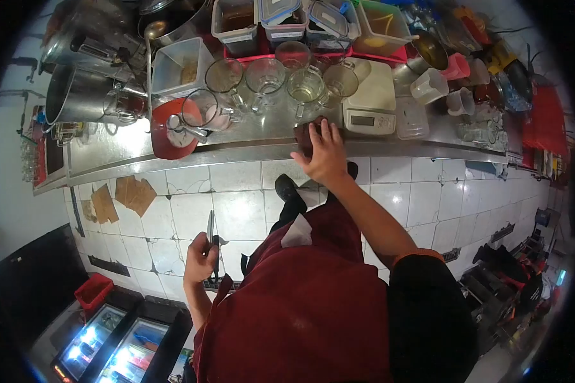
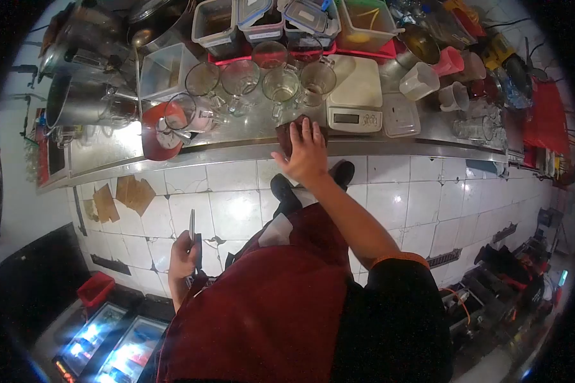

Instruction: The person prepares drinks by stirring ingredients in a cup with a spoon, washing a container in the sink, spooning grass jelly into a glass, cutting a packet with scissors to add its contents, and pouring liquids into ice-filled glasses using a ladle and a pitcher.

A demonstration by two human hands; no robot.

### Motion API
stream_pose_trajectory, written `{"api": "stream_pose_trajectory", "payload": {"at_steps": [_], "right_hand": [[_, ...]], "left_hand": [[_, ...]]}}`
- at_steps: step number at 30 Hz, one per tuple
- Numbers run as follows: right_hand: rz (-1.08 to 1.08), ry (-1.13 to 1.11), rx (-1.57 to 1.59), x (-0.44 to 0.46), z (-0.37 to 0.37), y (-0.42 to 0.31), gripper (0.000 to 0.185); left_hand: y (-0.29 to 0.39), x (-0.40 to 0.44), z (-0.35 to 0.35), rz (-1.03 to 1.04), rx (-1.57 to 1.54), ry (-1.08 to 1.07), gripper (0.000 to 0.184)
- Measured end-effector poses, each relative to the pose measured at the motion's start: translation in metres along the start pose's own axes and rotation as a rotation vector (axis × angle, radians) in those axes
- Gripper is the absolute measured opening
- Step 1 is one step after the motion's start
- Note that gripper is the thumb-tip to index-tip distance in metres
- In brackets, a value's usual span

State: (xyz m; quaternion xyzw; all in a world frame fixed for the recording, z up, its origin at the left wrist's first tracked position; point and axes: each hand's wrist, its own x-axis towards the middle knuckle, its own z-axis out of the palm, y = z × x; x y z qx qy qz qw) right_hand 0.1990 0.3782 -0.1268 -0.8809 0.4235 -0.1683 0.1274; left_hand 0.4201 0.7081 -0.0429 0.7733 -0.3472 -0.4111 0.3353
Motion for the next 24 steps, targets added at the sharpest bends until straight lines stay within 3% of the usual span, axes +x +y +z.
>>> {"api": "stream_pose_trajectory", "payload": {"at_steps": [2, 10, 13, 17, 20, 23, 24], "right_hand": [[0.027, -0.033, -0.018, -0.001, 0.018, -0.002, 0.068], [0.199, -0.035, 0.0, 0.008, 0.045, 0.002, 0.039], [0.143, 0.033, -0.004, 0.013, 0.042, -0.007, 0.03], [0.073, -0.072, 0.059, 0.025, 0.051, -0.041, 0.025], [-0.006, -0.031, 0.27, 0.035, 0.074, -0.091, 0.022], [-0.046, -0.1, 0.5, 0.054, 0.093, -0.129, 0.017], [-0.086, -0.217, 0.621, 0.057, 0.096, -0.133, 0.019]], "left_hand": [[-0.015, -0.004, -0.004, -0.011, 0.005, 0.002, 0.018], [-0.031, -0.019, -0.021, -0.164, -0.062, 0.079, 0.018], [-0.025, -0.024, -0.021, -0.199, -0.079, 0.103, 0.018], [-0.029, -0.032, -0.019, -0.209, -0.066, 0.105, 0.017], [-0.053, -0.044, -0.013, -0.181, -0.095, 0.151, 0.016], [-0.062, -0.055, -0.013, -0.23, -0.137, 0.228, 0.018], [-0.048, -0.055, -0.008, -0.257, -0.161, 0.249, 0.018]]}}
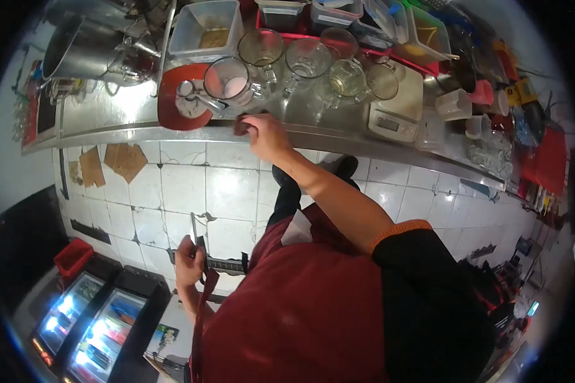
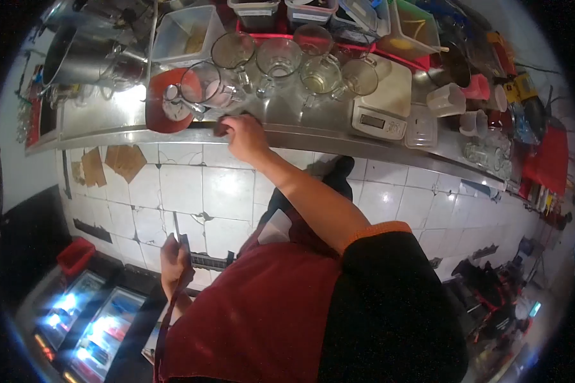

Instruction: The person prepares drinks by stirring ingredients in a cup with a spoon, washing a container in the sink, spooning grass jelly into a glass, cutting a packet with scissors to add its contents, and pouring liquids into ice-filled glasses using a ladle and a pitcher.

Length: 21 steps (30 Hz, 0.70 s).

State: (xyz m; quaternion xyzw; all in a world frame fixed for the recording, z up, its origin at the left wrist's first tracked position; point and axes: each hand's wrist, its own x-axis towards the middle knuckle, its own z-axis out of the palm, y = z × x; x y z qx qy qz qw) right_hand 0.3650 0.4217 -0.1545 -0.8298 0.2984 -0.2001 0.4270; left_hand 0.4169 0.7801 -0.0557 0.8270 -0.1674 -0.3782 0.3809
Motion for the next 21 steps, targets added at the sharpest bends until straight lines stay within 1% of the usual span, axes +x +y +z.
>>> {"api": "stream_pose_trajectory", "payload": {"at_steps": [1, 2, 4, 6, 7, 8, 10, 11, 12, 13, 14, 16, 18, 19, 20, 21], "right_hand": [[-0.011, -0.117, 0.119, 0.001, 0.002, -0.001, 0.022], [-0.02, -0.12, 0.108, -0.001, 0.002, -0.007, 0.022], [-0.038, -0.409, 0.559, -0.026, 0.002, -0.026, 0.03], [-0.241, -0.345, 0.498, -0.05, -0.017, -0.041, 0.036], [-0.295, -0.227, 0.488, -0.058, -0.031, -0.046, 0.036], [-0.195, -0.164, 0.547, -0.064, -0.041, -0.039, 0.035], [-0.209, 0.083, 0.176, -0.061, -0.061, -0.022, 0.03], [-0.195, 0.153, 0.042, -0.056, -0.062, -0.018, 0.029], [-0.181, 0.225, -0.095, -0.046, -0.064, -0.01, 0.028], [-0.232, 0.28, -0.204, -0.035, -0.057, -0.001, 0.026], [-0.232, 0.298, -0.212, -0.024, -0.046, 0.011, 0.026], [-0.385, 0.124, -0.288, 0.003, -0.026, 0.032, 0.022], [-0.488, 0.115, -0.385, 0.014, -0.016, 0.025, 0.017], [-0.468, 0.048, -0.424, 0.012, -0.022, 0.013, 0.018], [-0.44, -0.017, -0.463, 0.006, -0.033, -0.003, 0.021], [-0.408, -0.073, -0.393, -0.004, -0.044, -0.016, 0.024]], "left_hand": [[0.016, -0.003, 0.001, 0.032, -0.015, -0.017, 0.018], [0.004, -0.003, 0.0, 0.117, 0.06, 0.01, 0.018], [0.003, -0.005, 0.004, 0.046, -0.017, 0.015, 0.02], [-0.004, -0.007, 0.006, 0.074, 0.01, 0.032, 0.021], [-0.002, -0.009, 0.008, 0.106, 0.048, 0.049, 0.02], [-0.005, -0.01, 0.01, 0.102, 0.035, 0.049, 0.02], [-0.012, -0.008, 0.014, 0.127, 0.03, 0.038, 0.02], [-0.004, -0.009, 0.014, 0.021, 0.029, 0.027, 0.02], [-0.004, -0.006, 0.014, 0.031, 0.032, 0.021, 0.02], [-0.005, -0.003, 0.016, 0.056, 0.078, 0.025, 0.02], [-0.004, 0.0, 0.017, 0.085, 0.125, 0.028, 0.021], [0.001, 0.007, 0.017, 0.158, 0.084, 0.014, 0.019], [0.045, 0.01, 0.02, 0.162, 0.123, -0.017, 0.016], [0.037, 0.014, 0.02, 0.063, 0.003, -0.067, 0.016], [0.034, 0.022, 0.021, 0.075, -0.04, -0.117, 0.019], [0.047, 0.03, 0.026, 0.12, -0.09, -0.143, 0.02]]}}
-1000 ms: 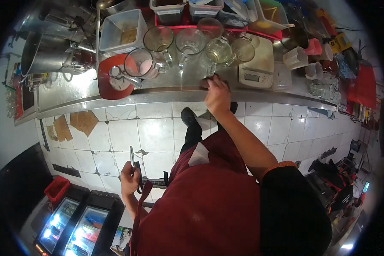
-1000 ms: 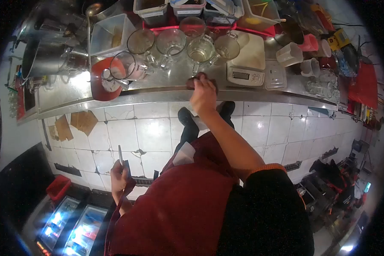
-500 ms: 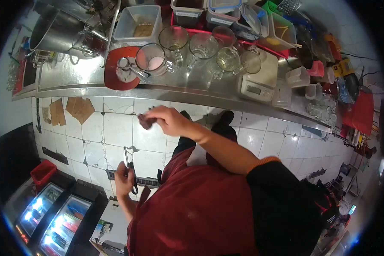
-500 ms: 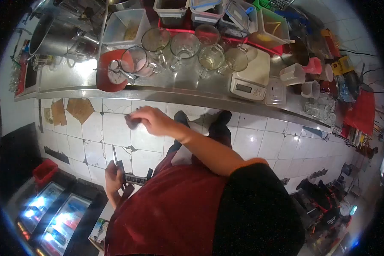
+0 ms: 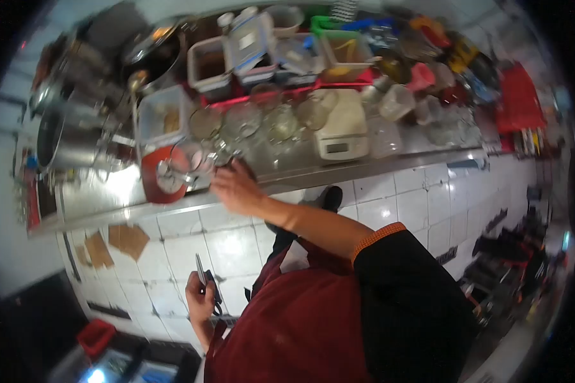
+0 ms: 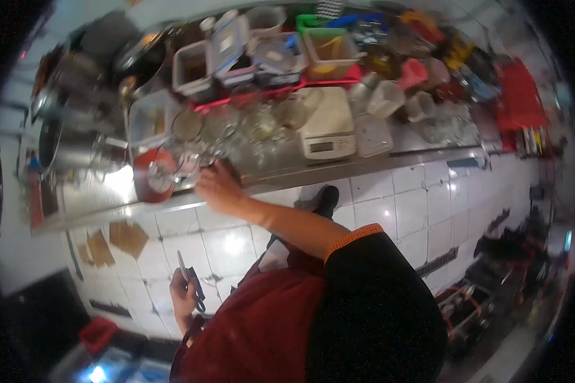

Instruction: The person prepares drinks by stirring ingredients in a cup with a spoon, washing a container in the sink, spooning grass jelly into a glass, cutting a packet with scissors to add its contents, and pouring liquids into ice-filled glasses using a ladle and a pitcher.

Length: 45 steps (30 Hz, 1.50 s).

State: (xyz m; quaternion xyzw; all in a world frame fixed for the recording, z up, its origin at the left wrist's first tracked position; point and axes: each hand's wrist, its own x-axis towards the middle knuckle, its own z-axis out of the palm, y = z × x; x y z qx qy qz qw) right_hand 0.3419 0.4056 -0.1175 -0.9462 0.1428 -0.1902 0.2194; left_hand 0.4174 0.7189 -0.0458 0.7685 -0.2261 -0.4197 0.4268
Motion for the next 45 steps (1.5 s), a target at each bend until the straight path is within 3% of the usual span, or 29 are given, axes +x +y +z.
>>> {"api": "stream_pose_trajectory", "payload": {"at_steps": [3, 5, 7, 9, 15, 17, 19, 22, 25, 27, 29, 32, 41, 43, 45], "right_hand": [[0.1, -0.057, 0.353, -0.048, -0.031, -0.02, 0.037], [0.216, -0.172, 0.739, -0.093, -0.048, -0.02, 0.042], [0.388, -0.201, 1.041, -0.133, -0.086, -0.02, 0.05], [0.621, -0.184, 1.191, -0.167, -0.145, -0.025, 0.053], [0.85, 0.558, 1.18, -0.278, -0.193, -0.015, 0.035], [0.909, 0.656, 1.195, -0.311, -0.218, -0.01, 0.023], [0.968, 0.727, 1.135, -0.347, -0.233, 0.005, 0.02], [1.042, 0.8, 0.973, -0.405, -0.258, 0.032, 0.02], [1.097, 0.804, 0.885, -0.477, -0.287, 0.053, 0.024], [1.144, 0.805, 0.872, -0.531, -0.297, 0.066, 0.026], [1.215, 0.924, 0.915, -0.584, -0.307, 0.08, 0.025], [1.354, 0.902, 0.833, -0.643, -0.331, 0.106, 0.022], [1.187, 0.707, 0.835, -0.709, -0.428, 0.246, 0.023], [1.212, 0.775, 0.817, -0.728, -0.45, 0.274, 0.017], [1.201, 0.854, 0.886, -0.76, -0.466, 0.297, 0.016]], "left_hand": [[0.042, 0.035, 0.026, 0.126, -0.058, -0.165, 0.02], [0.065, 0.064, 0.057, 0.415, -0.049, -0.233, 0.016], [0.087, 0.095, 0.097, 0.651, 0.074, -0.354, 0.011], [0.117, 0.109, 0.148, 0.715, 0.161, -0.476, 0.011], [0.18, 0.093, 0.308, 1.067, 0.182, -0.854, 0.01], [0.197, 0.063, 0.342, 0.732, 0.214, -0.914, 0.01], [0.205, 0.049, 0.376, 0.845, 0.242, -0.901, 0.009], [0.19, 0.045, 0.423, 0.714, 0.377, -0.905, 0.009], [0.18, 0.045, 0.473, 0.786, 0.422, -0.902, 0.009], [0.176, 0.054, 0.51, 0.662, 0.43, -0.904, 0.016], [0.164, 0.07, 0.541, 1.058, 0.779, -0.735, 0.022], [0.191, 0.083, 0.585, 1.052, 0.98, -0.631, 0.025], [0.232, 0.134, 0.718, 0.895, 1.294, -0.466, 0.032], [0.229, 0.147, 0.739, 0.81, 1.368, -0.503, 0.032], [0.202, 0.18, 0.747, 0.914, 1.293, -0.379, 0.033]]}}
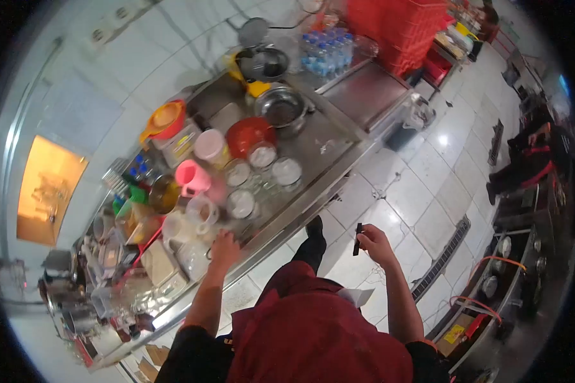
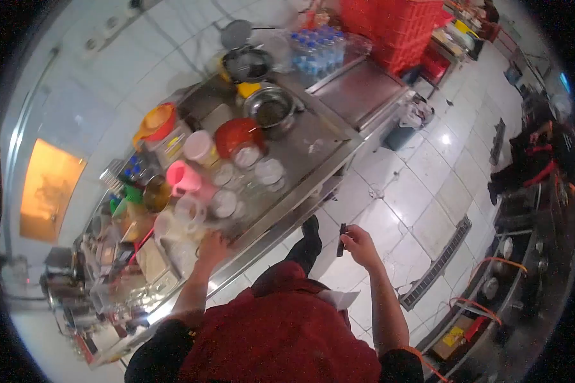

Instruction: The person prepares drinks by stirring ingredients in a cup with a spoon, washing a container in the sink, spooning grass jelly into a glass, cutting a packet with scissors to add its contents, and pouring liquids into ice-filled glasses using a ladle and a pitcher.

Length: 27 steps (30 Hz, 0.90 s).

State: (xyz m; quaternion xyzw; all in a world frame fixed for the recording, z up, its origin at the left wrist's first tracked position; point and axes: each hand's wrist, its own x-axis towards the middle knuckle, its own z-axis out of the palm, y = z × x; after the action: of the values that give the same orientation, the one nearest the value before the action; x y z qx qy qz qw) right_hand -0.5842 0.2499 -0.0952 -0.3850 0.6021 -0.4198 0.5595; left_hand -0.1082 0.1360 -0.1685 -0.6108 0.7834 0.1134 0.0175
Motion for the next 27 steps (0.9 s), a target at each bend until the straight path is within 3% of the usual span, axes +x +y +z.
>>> {"api": "stream_pose_trajectory", "payload": {"at_steps": [2, 4, 6, 9, 11, 12, 13, 14, 15, 16, 17, 19, 20, 21, 22, 23, 24, 25, 26, 27], "right_hand": [[0.182, 0.137, 0.094, 0.016, -0.045, 0.016, 0.016], [0.28, 0.315, 0.201, 0.023, -0.076, 0.005, 0.012], [0.438, 0.478, 0.651, 0.036, -0.115, 0.011, 0.009], [0.408, 0.596, 0.699, 0.068, -0.17, 0.001, 0.004], [0.417, 0.647, 0.657, 0.107, -0.216, 0.006, 0.008], [0.411, 0.663, 0.65, 0.128, -0.239, -0.006, 0.009], [0.36, 0.634, 0.708, 0.151, -0.269, -0.003, 0.009], [0.38, 0.648, 0.664, 0.182, -0.298, -0.005, 0.008], [0.335, 0.66, 0.634, 0.216, -0.335, -0.004, 0.009], [0.29, 0.663, 0.683, 0.251, -0.377, 0.001, 0.011], [0.248, 0.702, 0.635, 0.285, -0.405, -0.027, 0.014], [0.144, 0.671, 0.613, 0.373, -0.486, -0.025, 0.017], [0.119, 0.718, 0.512, 0.425, -0.522, -0.02, 0.02], [0.133, 0.737, 0.356, 0.479, -0.562, -0.002, 0.025], [0.083, 0.626, 0.251, 0.533, -0.61, 0.031, 0.032], [0.223, 0.69, 0.049, 0.568, -0.62, 0.023, 0.041], [0.271, 1.004, -0.396, 0.628, -0.659, 0.1, 0.052], [0.241, 0.965, -0.8, 0.631, -0.656, 0.081, 0.045], [-0.099, 1.001, -0.96, 0.664, -0.68, 0.124, 0.041], [0.05, 0.732, -0.522, 0.647, -0.66, 0.091, 0.036]], "left_hand": [[0.022, 0.006, -0.026, -0.038, -0.193, 0.016, 0.038], [0.013, 0.002, 0.004, 0.027, -0.045, 0.264, 0.044], [0.035, 0.006, -0.002, 0.088, -0.082, 0.467, 0.048], [0.057, 0.005, -0.02, -0.186, 0.078, -0.029, 0.053], [0.092, 0.027, -0.069, -0.357, 0.08, -0.371, 0.061], [0.015, 0.013, -0.018, -0.319, 0.03, -0.463, 0.063], [0.003, 0.018, -0.022, -0.177, 0.108, -0.519, 0.059], [0.027, 0.021, -0.046, -0.34, 0.048, -0.558, 0.05], [0.021, 0.014, -0.051, -0.183, -0.036, -0.56, 0.036], [-0.001, -0.02, -0.028, -0.521, -0.53, -0.41, 0.024], [0.025, -0.035, -0.033, -0.423, -0.432, -0.37, 0.021], [0.099, -0.077, -0.03, -0.541, -0.532, -0.253, 0.028], [0.136, -0.105, -0.028, -0.742, -0.724, -0.183, 0.038], [0.212, -0.085, -0.056, -1.274, -1.02, -0.225, 0.048], [0.22, -0.111, -0.049, -1.281, -1.331, -0.266, 0.053], [0.278, -0.087, -0.062, -1.317, -1.235, -0.265, 0.045], [0.338, -0.04, -0.076, -1.354, -1.145, -0.268, 0.038], [0.368, -0.02, -0.081, -1.213, -1.285, -0.225, 0.045], [0.389, -0.007, -0.085, -1.069, -1.408, -0.165, 0.052], [0.406, 0.025, -0.101, -0.996, -1.557, -0.108, 0.062]]}}
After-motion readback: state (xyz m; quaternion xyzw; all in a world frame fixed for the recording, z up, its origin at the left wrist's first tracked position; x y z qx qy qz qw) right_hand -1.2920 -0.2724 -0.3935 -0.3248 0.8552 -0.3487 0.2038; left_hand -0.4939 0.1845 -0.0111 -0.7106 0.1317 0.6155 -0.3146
